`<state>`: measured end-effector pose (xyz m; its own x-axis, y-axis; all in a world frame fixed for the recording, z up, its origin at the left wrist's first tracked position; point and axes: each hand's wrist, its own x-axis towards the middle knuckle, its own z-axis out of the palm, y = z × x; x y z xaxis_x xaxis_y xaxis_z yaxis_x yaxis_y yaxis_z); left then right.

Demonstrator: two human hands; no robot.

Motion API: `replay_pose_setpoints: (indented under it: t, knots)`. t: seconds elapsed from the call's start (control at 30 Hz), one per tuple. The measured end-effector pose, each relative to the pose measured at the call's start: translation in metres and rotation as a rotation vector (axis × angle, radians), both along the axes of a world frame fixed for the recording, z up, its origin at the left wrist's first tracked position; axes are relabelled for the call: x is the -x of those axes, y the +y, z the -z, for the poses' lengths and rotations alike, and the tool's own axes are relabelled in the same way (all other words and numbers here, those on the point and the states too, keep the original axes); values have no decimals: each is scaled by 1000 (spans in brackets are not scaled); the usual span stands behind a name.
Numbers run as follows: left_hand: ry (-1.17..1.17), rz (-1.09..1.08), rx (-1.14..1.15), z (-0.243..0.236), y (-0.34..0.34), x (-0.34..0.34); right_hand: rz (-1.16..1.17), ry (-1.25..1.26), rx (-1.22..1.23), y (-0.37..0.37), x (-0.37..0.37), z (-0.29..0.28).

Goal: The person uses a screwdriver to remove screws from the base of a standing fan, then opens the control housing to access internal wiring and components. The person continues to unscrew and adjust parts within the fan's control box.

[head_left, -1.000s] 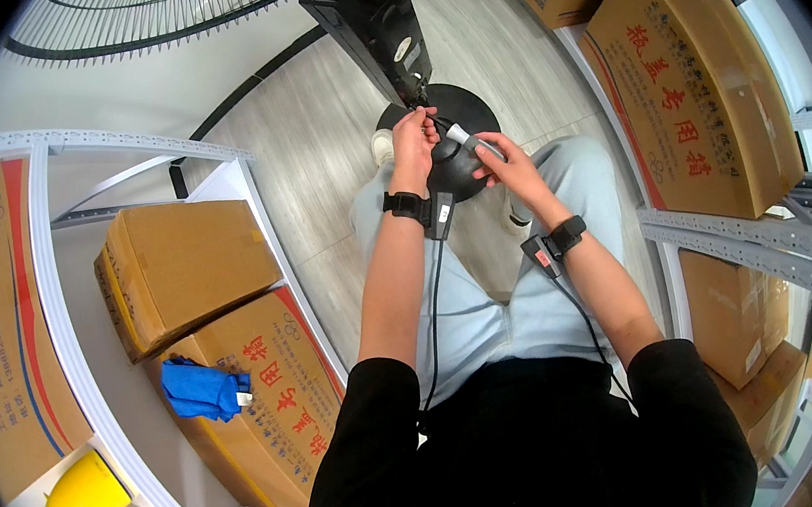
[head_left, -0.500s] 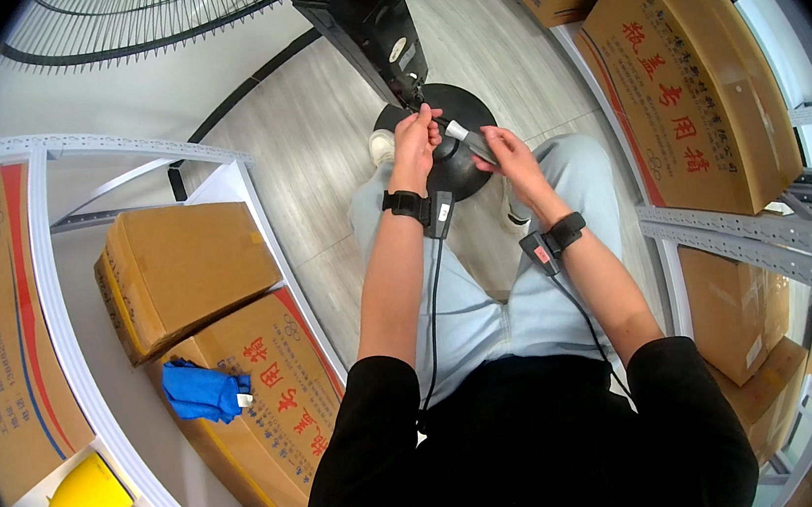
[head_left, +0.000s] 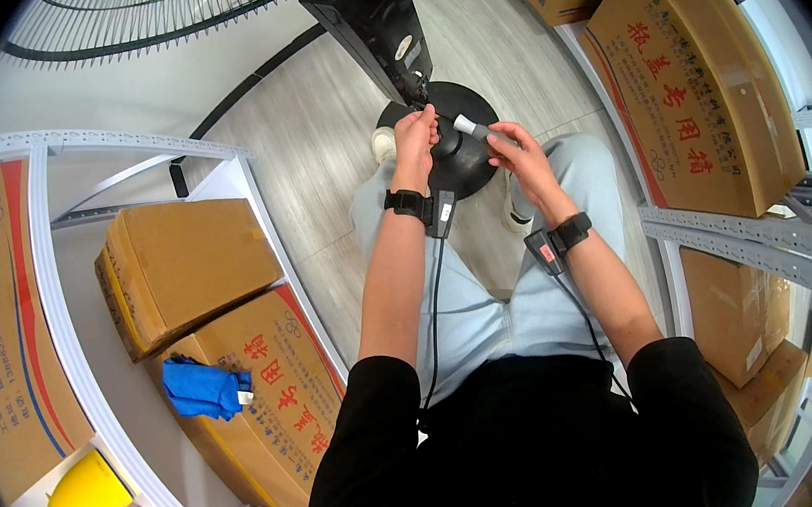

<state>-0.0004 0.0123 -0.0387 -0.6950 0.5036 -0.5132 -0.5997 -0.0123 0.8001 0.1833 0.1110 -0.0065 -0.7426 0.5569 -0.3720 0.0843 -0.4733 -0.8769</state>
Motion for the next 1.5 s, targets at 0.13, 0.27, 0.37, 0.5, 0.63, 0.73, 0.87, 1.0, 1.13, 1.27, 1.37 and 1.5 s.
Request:
replay_pose_setpoints:
  t: [0.13,0.27,0.37,0.5,0.63,0.73,0.87,1.0,1.13,1.27,1.37,1.5]
  knots:
    - [-18,21,-55,-3,1,-2,32,3,171,3,1,-1]
    - [-98,29,-60,-13,3,-2,-20,-11,184,7,-1,10]
    - [-17,45,114,-12,3,-3,-33,-6,122,4,0,8]
    - [4,30,19,-4,0,-2,-26,14,118,1,1,-2]
    - [-107,45,-134,-2,-3,2,-22,56,234,4,-1,-2]
    - [-121,37,-49,-12,3,-3,-43,38,220,6,-2,4]
    - [-32,22,67,-9,1,-3,-47,32,198,3,-1,2]
    - [-99,42,-109,0,-4,3,-49,11,235,1,1,-1]
    - [-136,35,-101,-9,0,-1,-41,-6,254,5,-1,1]
    - [-88,11,53,-13,3,-3,-34,-8,237,5,0,0]
    - [-62,10,-3,-3,-2,2,-41,-4,232,2,2,-1]
    - [-151,61,-144,-3,-3,3,-28,-5,256,5,0,4]
